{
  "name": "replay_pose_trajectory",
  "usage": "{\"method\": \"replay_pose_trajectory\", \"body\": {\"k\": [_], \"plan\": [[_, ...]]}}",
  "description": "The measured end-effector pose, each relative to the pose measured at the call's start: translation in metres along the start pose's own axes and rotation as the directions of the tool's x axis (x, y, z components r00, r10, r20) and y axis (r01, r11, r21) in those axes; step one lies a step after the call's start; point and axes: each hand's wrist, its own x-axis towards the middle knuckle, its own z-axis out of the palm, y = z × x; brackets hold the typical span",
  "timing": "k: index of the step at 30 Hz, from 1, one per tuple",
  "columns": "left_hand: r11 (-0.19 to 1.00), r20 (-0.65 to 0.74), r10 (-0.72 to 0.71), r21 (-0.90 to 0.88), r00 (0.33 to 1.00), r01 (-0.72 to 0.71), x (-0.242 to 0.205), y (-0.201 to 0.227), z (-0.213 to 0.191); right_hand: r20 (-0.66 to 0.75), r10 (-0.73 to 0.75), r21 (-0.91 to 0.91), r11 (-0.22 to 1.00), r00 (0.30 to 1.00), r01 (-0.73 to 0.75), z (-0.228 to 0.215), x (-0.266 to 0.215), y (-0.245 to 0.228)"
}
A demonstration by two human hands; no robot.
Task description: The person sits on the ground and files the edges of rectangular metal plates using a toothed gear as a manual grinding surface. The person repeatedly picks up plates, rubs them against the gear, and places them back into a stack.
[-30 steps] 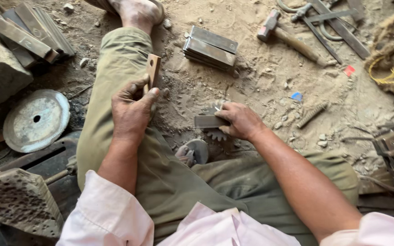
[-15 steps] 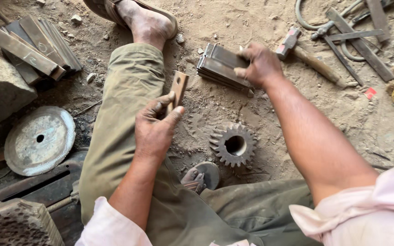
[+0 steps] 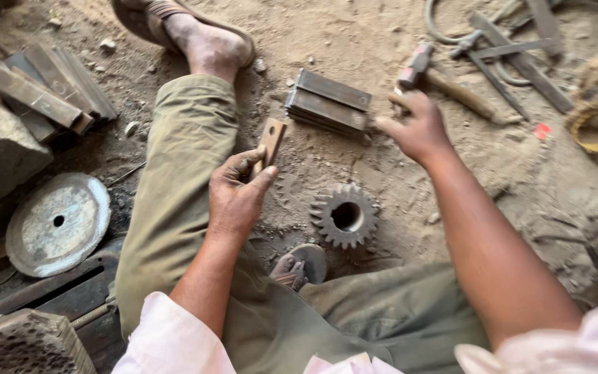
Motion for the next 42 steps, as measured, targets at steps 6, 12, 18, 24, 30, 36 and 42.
{"method": "replay_pose_trajectory", "body": {"k": [6,12,18,24,30,36,42], "plan": [[0.999,0.101,0.028,0.032,0.994,-0.031,0.005,-0.016,-0.002,-0.447,0.287,0.072,0.956,0.847,-0.286,-0.116,-0.180,0.126],[0.999,0.150,-0.031,0.020,0.988,0.028,-0.010,-0.032,0.002,-0.819,0.441,0.329,0.885,0.368,-0.329,-0.181,-0.349,0.230],[0.997,0.217,-0.027,0.077,0.976,0.011,-0.037,-0.036,0.016,-0.768,0.626,0.529,0.740,0.136,-0.416,-0.191,-0.385,0.278],[0.947,0.256,-0.058,0.321,0.965,-0.028,-0.061,-0.036,0.024,-0.499,0.862,0.625,0.430,0.090,-0.652,-0.200,-0.328,0.257],[0.955,0.280,-0.026,0.292,0.960,-0.059,-0.066,-0.036,0.028,-0.444,0.894,0.627,0.270,-0.051,-0.731,-0.208,-0.304,0.233],[0.959,0.293,-0.041,0.279,0.955,-0.044,-0.060,-0.047,0.028,-0.440,0.897,0.589,0.250,-0.045,-0.768,-0.209,-0.300,0.229],[0.951,0.323,-0.009,0.295,0.946,-0.091,-0.058,-0.051,0.031,-0.426,0.898,0.528,0.147,-0.112,-0.837,-0.218,-0.283,0.229]]}}
